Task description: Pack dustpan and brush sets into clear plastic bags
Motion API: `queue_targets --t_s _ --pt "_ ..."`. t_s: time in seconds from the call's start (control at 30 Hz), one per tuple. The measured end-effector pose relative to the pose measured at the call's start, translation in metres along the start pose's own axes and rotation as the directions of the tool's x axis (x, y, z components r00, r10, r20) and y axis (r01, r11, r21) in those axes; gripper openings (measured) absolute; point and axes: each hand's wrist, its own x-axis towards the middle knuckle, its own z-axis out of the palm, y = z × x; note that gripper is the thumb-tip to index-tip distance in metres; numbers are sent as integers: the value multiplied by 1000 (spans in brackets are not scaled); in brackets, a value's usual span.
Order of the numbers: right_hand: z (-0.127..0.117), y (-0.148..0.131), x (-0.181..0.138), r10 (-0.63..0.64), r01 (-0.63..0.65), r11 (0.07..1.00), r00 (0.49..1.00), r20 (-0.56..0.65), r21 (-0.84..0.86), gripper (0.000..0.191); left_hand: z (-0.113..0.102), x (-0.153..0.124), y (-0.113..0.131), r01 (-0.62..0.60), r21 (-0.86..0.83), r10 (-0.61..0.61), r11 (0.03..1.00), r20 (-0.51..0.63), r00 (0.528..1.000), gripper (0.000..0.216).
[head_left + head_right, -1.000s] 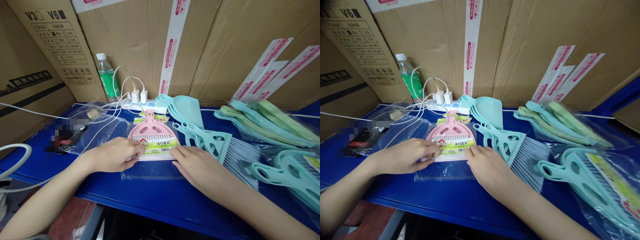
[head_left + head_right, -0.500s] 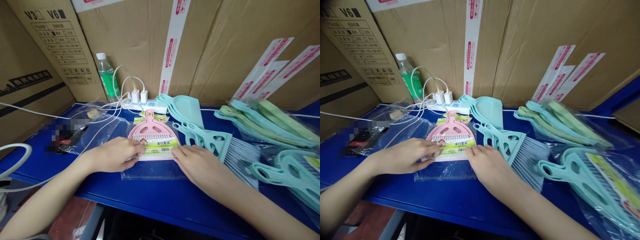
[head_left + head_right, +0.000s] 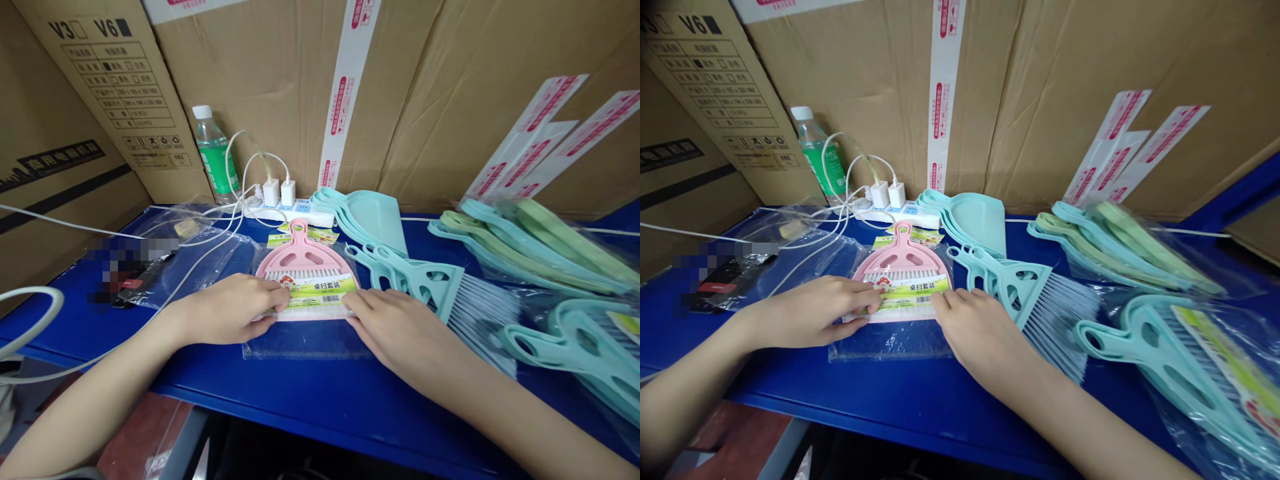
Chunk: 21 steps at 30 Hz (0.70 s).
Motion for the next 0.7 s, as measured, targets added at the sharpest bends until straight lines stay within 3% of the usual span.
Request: queue_targets --t_s 0.7 --pt "-1 0 1 1 -1 1000 1000 16 1 15 0 0 1 3 -3 -3 1000 -12 1000 9"
